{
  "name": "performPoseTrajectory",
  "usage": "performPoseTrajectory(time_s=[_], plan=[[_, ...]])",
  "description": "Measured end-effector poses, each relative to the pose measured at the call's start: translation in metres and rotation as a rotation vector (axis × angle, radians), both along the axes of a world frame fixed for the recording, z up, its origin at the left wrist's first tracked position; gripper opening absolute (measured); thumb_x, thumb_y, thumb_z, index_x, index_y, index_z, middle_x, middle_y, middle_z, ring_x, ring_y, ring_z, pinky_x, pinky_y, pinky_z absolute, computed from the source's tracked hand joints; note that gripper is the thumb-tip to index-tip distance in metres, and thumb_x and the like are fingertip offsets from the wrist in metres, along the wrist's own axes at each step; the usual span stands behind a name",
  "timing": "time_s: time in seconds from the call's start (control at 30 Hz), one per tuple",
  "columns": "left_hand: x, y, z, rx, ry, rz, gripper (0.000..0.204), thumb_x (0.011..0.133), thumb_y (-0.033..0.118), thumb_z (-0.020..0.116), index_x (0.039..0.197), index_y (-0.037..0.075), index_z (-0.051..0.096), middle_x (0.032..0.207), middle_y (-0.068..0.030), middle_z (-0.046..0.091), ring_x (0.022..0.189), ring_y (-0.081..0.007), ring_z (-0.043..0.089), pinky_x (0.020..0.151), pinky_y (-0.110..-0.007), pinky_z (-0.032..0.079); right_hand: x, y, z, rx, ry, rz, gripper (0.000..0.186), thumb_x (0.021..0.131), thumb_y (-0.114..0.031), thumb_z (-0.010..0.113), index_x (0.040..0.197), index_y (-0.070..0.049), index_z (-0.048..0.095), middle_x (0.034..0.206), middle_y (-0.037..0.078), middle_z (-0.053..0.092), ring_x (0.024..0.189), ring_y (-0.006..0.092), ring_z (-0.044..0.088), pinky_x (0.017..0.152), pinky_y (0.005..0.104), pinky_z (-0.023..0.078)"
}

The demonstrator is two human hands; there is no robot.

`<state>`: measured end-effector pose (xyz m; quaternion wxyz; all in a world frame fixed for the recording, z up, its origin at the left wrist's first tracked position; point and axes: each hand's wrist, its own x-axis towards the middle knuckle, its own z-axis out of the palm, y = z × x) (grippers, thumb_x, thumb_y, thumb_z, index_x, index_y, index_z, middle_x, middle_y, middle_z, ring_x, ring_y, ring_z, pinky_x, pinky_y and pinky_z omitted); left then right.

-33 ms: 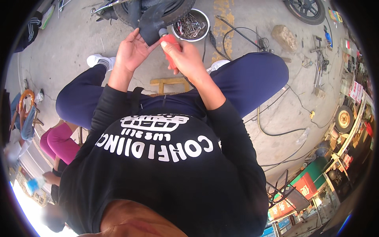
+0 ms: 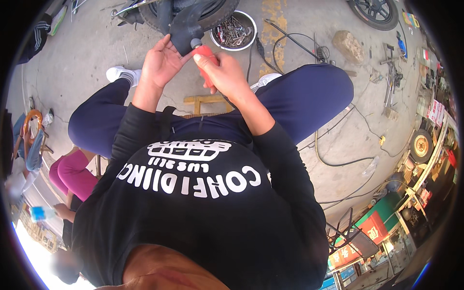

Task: The person scrapes a motorcycle inner tube with a red tool, applies a patch, and hammers it into place. The person then places the patched inner tube onto the tire.

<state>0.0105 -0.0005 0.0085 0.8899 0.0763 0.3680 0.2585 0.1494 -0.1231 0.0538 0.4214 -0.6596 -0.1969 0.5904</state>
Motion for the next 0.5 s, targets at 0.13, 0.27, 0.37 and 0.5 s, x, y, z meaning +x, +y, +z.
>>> performPoseTrajectory(time_s=[0.13,0.27,0.37,0.5], plan=[[-0.001,0.000,-0.001,0.042,0.052,-0.037,0.039,0.102,0.028,0.037,0.128,0.001,0.048,0.128,-0.0111,0.057,0.121,-0.0269,0.053,0.106,-0.047,0.039,-0.009,0.013,0.000,-0.009,-0.034,0.058,0.056,0.089,-0.045,0.064,0.097,0.010,0.058,0.070,0.010,0.061,0.052,0.0149,0.060,0.041,0.0272,0.044],[0.000,-0.004,-0.002,0.107,0.121,-0.046,0.038,0.102,0.030,0.041,0.124,0.001,0.050,0.124,-0.0103,0.058,0.117,-0.0251,0.055,0.103,-0.044,0.041,-0.012,0.026,-0.006,0.008,-0.093,0.081,0.054,0.089,-0.046,0.063,0.090,0.008,0.060,0.065,0.010,0.060,0.048,0.0148,0.059,0.041,0.0271,0.044],[0.001,-0.006,0.001,0.142,0.137,-0.057,0.037,0.101,0.030,0.042,0.122,0.001,0.051,0.123,-0.0102,0.059,0.116,-0.0243,0.055,0.102,-0.043,0.041,-0.017,0.014,-0.013,0.033,-0.062,0.025,0.055,0.089,-0.047,0.063,0.087,0.008,0.060,0.061,0.011,0.061,0.046,0.0151,0.058,0.041,0.0273,0.044],[0.001,-0.004,-0.005,0.183,0.143,-0.062,0.037,0.101,0.030,0.043,0.122,0.000,0.050,0.125,-0.0106,0.058,0.117,-0.0240,0.055,0.102,-0.043,0.041,-0.013,0.027,-0.006,0.053,-0.055,0.038,0.056,0.088,-0.046,0.064,0.088,0.009,0.060,0.063,0.010,0.060,0.048,0.0152,0.059,0.039,0.0272,0.044]])
